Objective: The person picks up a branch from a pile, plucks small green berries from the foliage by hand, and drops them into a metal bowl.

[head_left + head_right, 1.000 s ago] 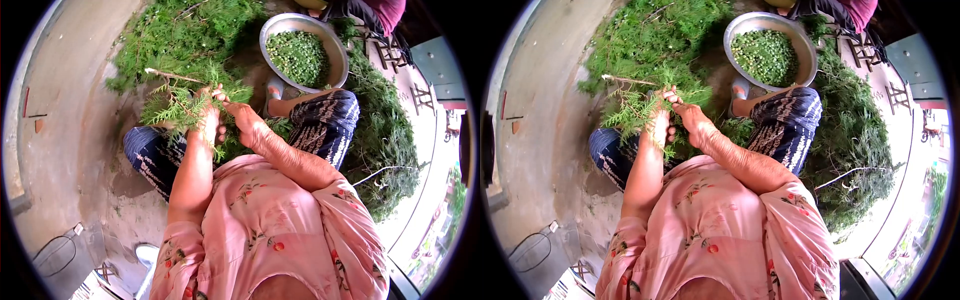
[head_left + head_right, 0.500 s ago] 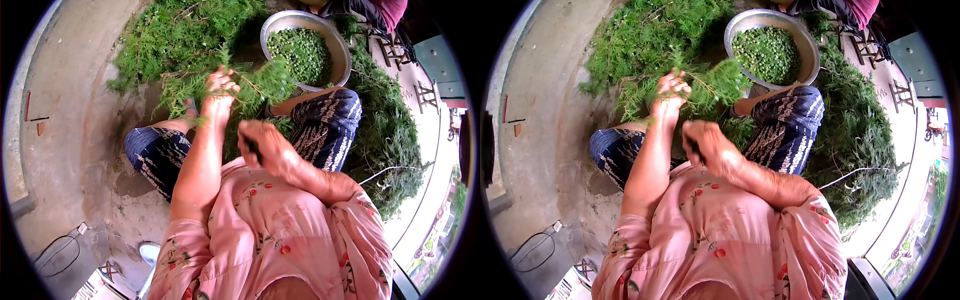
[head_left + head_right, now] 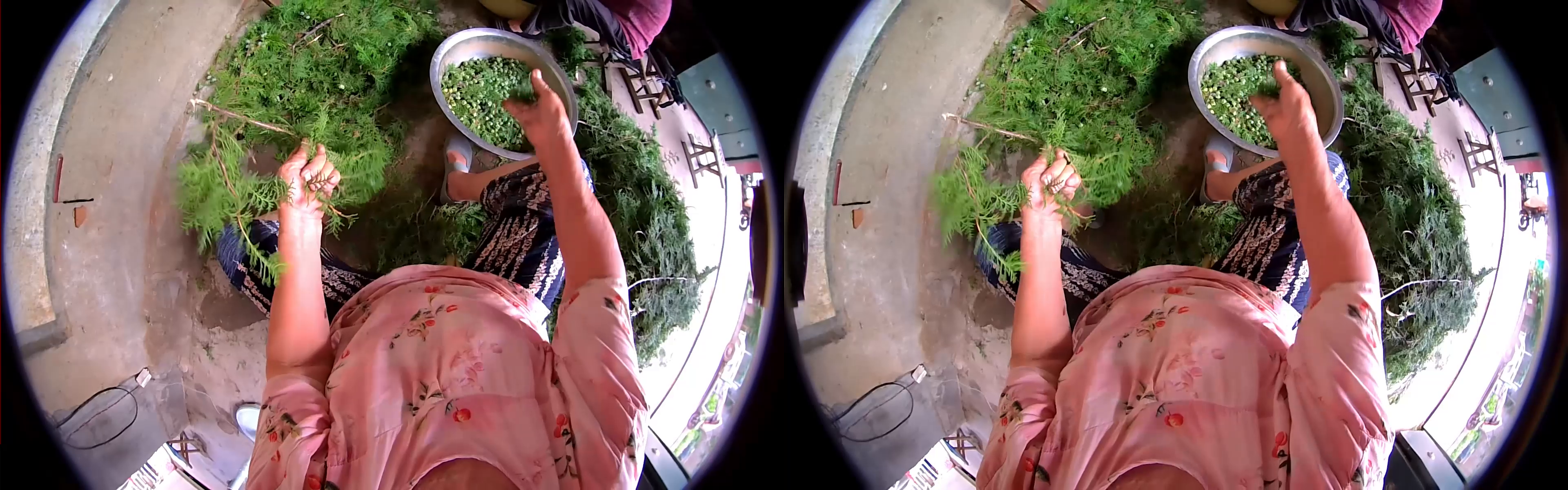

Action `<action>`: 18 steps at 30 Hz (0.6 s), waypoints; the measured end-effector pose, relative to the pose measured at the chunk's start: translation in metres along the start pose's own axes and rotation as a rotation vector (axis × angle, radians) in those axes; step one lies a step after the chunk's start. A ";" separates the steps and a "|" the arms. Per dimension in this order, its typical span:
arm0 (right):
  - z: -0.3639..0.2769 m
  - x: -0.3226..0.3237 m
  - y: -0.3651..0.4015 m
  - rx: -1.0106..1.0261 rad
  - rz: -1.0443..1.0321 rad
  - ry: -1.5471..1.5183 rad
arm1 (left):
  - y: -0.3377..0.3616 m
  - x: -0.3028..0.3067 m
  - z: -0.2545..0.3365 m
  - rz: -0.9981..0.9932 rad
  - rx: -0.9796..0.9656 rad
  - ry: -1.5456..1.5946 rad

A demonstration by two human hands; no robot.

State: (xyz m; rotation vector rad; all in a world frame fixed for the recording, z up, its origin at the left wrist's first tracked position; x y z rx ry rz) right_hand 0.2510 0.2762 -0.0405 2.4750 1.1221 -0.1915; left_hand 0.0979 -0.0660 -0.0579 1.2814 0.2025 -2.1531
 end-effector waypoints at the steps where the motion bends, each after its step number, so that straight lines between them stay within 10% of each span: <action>1: 0.002 0.016 -0.014 0.019 0.145 -0.079 | 0.002 0.000 -0.001 -0.002 0.002 -0.005; 2: -0.004 0.014 -0.018 0.033 0.283 -0.158 | 0.006 -0.003 0.000 0.002 -0.002 -0.012; 5: 0.011 0.070 -0.049 0.158 0.258 1.688 | 0.017 -0.017 0.001 -0.045 -0.020 -0.108; 6: 0.003 0.053 -0.037 0.043 0.321 1.784 | 0.019 -0.014 0.001 -0.016 0.007 -0.137; 8: 0.011 0.014 -0.025 0.223 0.271 -0.046 | 0.021 -0.017 -0.002 -0.032 0.022 -0.188; 11: 0.028 -0.062 0.022 0.244 -0.208 0.171 | 0.022 -0.036 -0.010 0.035 0.024 -0.282; 12: 0.014 -0.093 0.054 0.195 -0.424 0.814 | 0.020 -0.038 -0.012 0.027 0.043 -0.284; 18: 0.065 -0.155 0.102 0.327 -0.484 1.300 | 0.016 -0.069 -0.028 0.224 -0.033 -0.544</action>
Point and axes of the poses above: each hand's wrist, its own y-axis away from the middle knuckle, its own x-axis out of the back of the hand, z = x × y, the point moved 1 cm from there along -y, towards the middle knuckle, and after that the axes turned 11 degrees about -z, right-handed, at the moved point
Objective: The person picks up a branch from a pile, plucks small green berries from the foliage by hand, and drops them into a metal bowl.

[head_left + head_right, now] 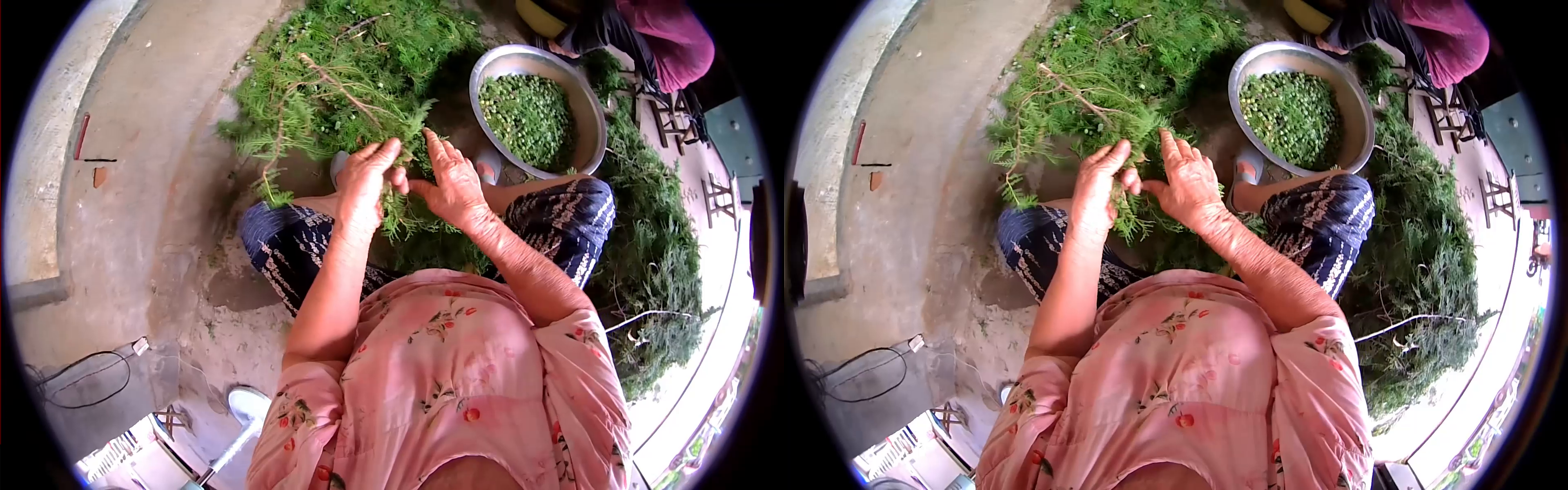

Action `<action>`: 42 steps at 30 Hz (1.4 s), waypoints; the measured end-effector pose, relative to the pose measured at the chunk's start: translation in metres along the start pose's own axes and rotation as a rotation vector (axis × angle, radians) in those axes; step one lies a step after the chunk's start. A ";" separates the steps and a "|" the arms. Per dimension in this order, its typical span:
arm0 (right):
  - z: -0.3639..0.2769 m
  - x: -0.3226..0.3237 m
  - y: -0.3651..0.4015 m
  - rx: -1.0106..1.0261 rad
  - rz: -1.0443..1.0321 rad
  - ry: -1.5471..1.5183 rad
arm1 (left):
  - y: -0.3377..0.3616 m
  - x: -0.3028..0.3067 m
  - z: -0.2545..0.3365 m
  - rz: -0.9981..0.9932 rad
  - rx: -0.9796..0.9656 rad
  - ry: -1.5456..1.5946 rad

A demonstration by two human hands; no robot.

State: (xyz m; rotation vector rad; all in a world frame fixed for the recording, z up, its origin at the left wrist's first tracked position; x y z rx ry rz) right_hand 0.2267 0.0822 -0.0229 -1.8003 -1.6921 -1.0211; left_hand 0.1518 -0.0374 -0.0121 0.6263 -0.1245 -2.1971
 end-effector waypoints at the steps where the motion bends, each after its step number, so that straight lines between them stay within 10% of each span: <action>1: 0.003 -0.006 -0.003 0.054 0.036 0.017 | 0.001 -0.003 0.001 -0.017 -0.019 -0.039; 4: 0.003 -0.023 -0.008 0.004 0.018 -0.326 | 0.004 -0.012 0.003 -0.078 -0.099 -0.087; 8: 0.024 -0.047 -0.016 0.239 0.226 0.013 | -0.002 -0.003 -0.002 -0.035 -0.085 -0.396; 13: 0.036 -0.048 -0.022 0.121 0.090 -0.888 | 0.005 -0.008 0.013 0.003 -0.080 -0.587; 14: 0.018 -0.023 -0.018 0.373 0.131 -0.825 | 0.006 -0.007 0.014 0.073 -0.070 -0.558; 18: 0.019 0.008 -0.019 -0.120 -0.073 -0.866 | 0.011 0.011 0.022 0.061 -0.311 -0.386; 25: 0.034 0.019 -0.011 -0.262 -0.177 -1.491 | 0.004 0.050 0.003 0.292 -0.386 -0.464; 28: 0.053 0.009 -0.018 -0.218 -0.209 -1.405 | -0.001 0.050 0.008 0.330 -0.500 -0.676; 34: 0.049 0.019 -0.019 -0.209 -0.330 -1.385 | -0.009 0.045 0.006 -0.084 -0.107 -0.496; 42: 0.061 0.033 -0.047 -0.063 -0.321 -0.568 | 0.002 0.043 -0.003 0.155 0.076 -0.575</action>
Point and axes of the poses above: each hand's wrist, its own y-axis away from the middle knuckle, its own x-axis out of the back of the hand, z = x × y, the point moved 1 cm from there along -y, towards the middle knuckle, and after that the axes turned 11 degrees about -z, right-handed, at the moved point
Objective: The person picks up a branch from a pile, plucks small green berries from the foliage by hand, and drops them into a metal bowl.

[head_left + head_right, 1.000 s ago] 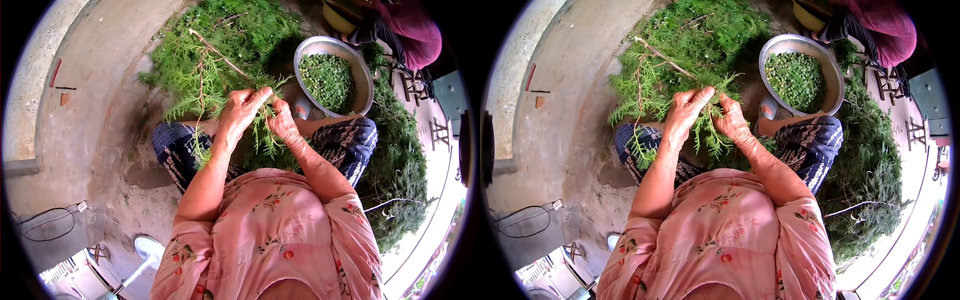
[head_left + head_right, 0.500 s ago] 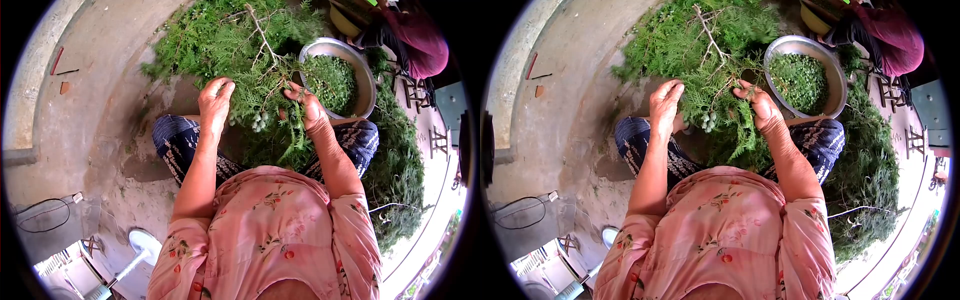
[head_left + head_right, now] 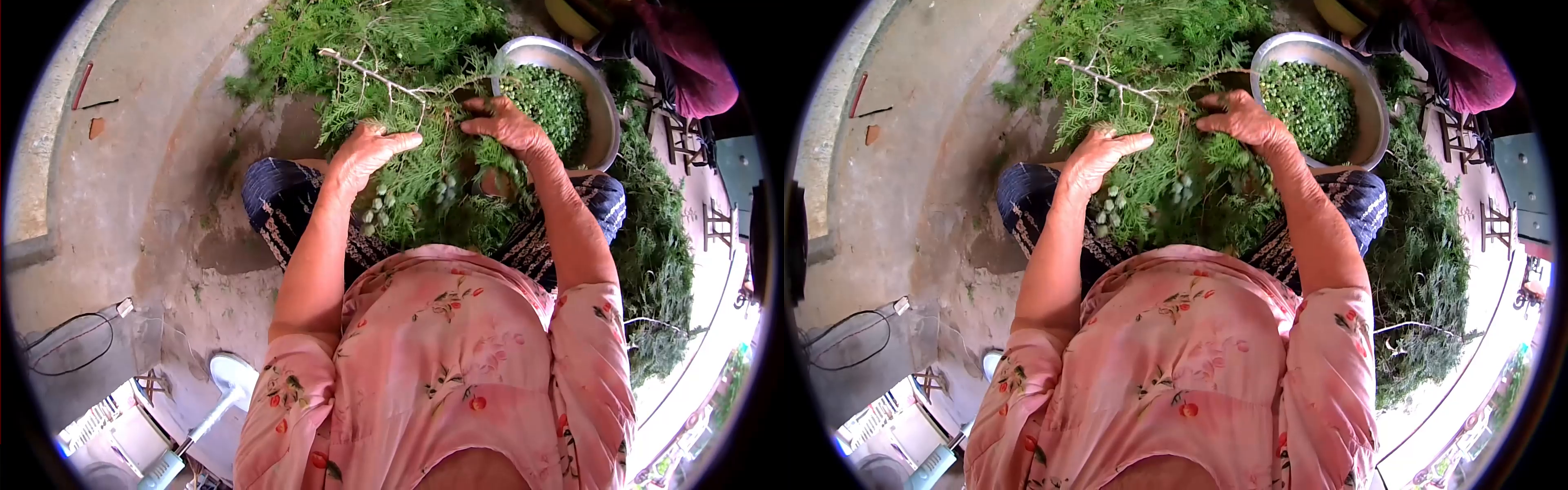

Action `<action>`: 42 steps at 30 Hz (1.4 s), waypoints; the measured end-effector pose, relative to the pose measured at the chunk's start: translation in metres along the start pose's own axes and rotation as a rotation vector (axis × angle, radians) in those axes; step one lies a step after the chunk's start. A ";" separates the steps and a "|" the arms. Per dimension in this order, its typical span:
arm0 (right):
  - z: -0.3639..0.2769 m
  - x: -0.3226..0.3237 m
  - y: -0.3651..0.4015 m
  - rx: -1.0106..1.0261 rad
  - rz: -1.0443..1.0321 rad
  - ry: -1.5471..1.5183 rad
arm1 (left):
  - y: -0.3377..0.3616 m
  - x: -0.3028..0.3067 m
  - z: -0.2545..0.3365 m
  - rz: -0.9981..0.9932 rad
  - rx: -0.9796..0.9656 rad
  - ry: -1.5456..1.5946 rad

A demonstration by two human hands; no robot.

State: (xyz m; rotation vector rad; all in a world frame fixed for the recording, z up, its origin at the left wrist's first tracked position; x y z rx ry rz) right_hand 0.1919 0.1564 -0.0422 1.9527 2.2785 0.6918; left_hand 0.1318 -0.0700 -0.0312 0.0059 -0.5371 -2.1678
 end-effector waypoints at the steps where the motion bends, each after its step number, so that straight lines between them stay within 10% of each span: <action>1: 0.000 0.004 -0.004 0.029 -0.027 0.057 | 0.004 0.003 0.001 -0.273 -0.031 0.178; 4: 0.014 0.004 -0.019 0.036 -0.007 0.139 | 0.003 0.001 -0.006 -0.270 0.045 0.227; 7: 0.000 -0.013 -0.008 0.389 0.555 0.556 | 0.007 -0.011 -0.009 -0.186 -0.019 0.346; 12: -0.031 -0.059 0.021 0.291 0.039 -0.379 | 0.002 -0.012 -0.024 -0.042 0.035 0.446; 16: 0.002 -0.073 0.017 0.304 -0.246 0.341 | 0.013 -0.013 -0.012 0.117 0.169 0.507; 17: 0.005 -0.075 0.017 0.340 -0.263 0.476 | 0.017 -0.005 -0.008 -0.134 0.165 0.556; 21: 0.013 -0.071 0.020 0.176 0.001 0.333 | 0.012 -0.004 -0.014 0.092 0.269 0.441; 28: -0.009 -0.092 0.025 0.121 0.211 -0.521 | 0.007 -0.015 -0.012 -0.109 0.152 0.821; 32: -0.030 -0.096 0.040 0.607 0.163 0.170 | 0.003 -0.022 -0.024 -0.047 0.105 0.948; 36: -0.015 -0.087 0.034 0.529 0.134 0.560 | 0.005 -0.011 -0.028 -0.237 0.124 0.704; 42: -0.021 -0.093 0.042 0.507 0.266 0.370 | 0.004 -0.009 -0.029 -0.278 0.005 0.908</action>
Point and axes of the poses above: each hand's wrist, its own y-axis away from the middle knuckle, its own x-axis out of the back of the hand, z = x × y, the point moved 1 cm from there along -y, towards the middle knuckle, and after that the axes turned 11 degrees about -z, right-handed, at the moved point
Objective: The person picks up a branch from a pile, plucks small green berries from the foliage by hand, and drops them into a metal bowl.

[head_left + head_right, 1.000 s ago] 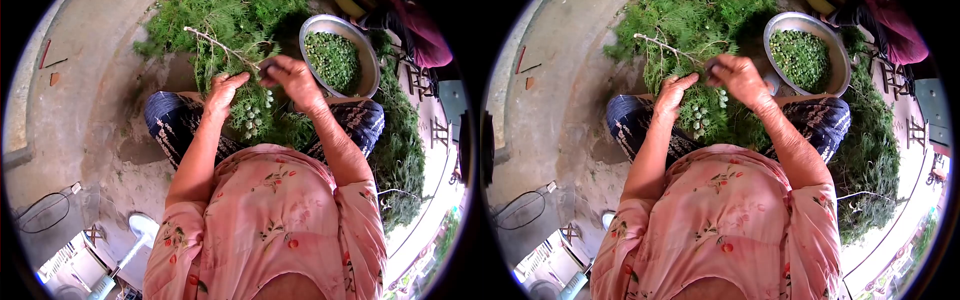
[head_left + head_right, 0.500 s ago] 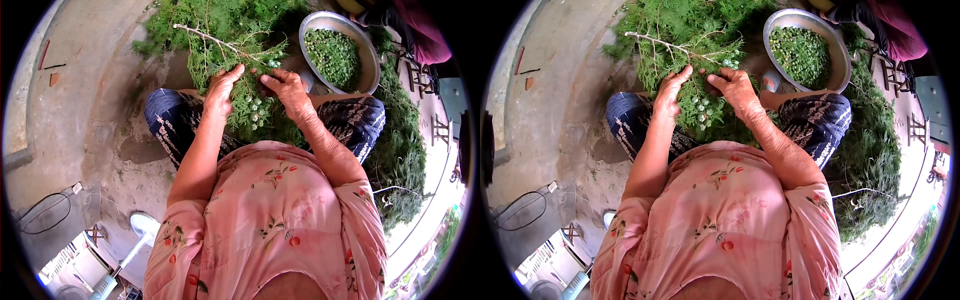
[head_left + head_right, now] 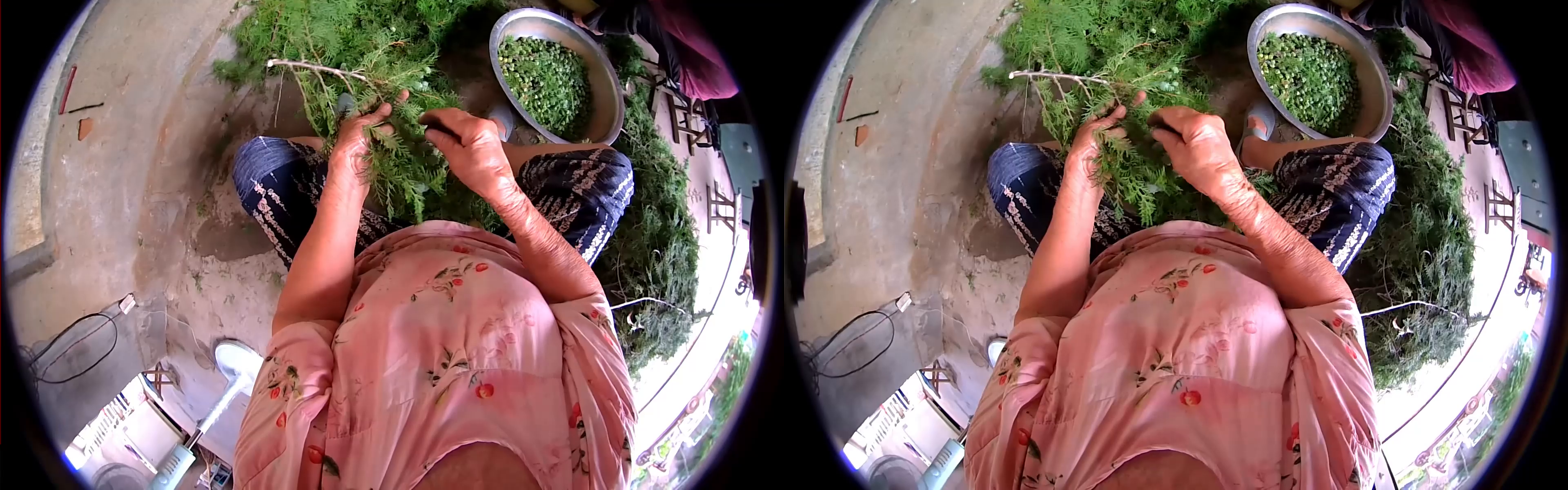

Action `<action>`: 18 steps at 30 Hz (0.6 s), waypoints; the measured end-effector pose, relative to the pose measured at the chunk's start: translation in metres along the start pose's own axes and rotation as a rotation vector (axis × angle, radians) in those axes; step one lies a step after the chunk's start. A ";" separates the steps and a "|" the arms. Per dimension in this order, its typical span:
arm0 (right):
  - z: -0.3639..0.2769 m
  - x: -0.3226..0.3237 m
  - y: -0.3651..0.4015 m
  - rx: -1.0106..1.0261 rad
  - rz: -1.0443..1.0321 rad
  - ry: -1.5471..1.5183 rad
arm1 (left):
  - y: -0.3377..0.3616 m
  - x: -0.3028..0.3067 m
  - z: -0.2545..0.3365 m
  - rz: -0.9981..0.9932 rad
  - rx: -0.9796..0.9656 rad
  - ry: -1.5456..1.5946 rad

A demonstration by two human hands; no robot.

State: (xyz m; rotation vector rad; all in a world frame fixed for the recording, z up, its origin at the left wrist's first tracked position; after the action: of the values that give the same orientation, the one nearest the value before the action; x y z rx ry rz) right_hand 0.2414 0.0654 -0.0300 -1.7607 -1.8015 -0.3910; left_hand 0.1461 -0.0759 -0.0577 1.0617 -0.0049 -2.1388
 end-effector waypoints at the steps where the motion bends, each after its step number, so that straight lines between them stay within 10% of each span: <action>1: -0.007 -0.001 0.000 -0.176 0.017 -0.391 | 0.006 -0.018 0.001 0.182 0.003 0.015; 2: -0.009 -0.002 0.001 -0.352 0.035 -0.782 | 0.003 -0.009 -0.002 0.180 0.007 0.016; 7: 0.006 -0.012 0.002 -0.331 -0.320 -0.286 | -0.002 0.003 -0.002 0.020 -0.080 0.201; 13: 0.009 -0.035 0.010 -0.697 -0.369 -1.273 | 0.013 -0.020 0.004 0.101 -0.038 -0.074; 18: -0.007 -0.046 0.015 -0.743 -0.267 -1.505 | 0.005 -0.012 -0.001 0.211 -0.027 -0.024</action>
State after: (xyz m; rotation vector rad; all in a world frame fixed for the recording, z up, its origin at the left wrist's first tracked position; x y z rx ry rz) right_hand 0.2555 0.0256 -0.0541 -2.6309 -3.2063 0.4131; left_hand 0.1549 -0.0719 -0.0485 0.9756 -0.0952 -1.9561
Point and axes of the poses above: each hand's wrist, its own y-axis away from the middle knuckle, its own x-axis out of the back of the hand, z = x × y, the point moved 1 cm from there along -y, towards the middle knuckle, and after that the axes turned 11 degrees about -z, right-handed, at the moved point
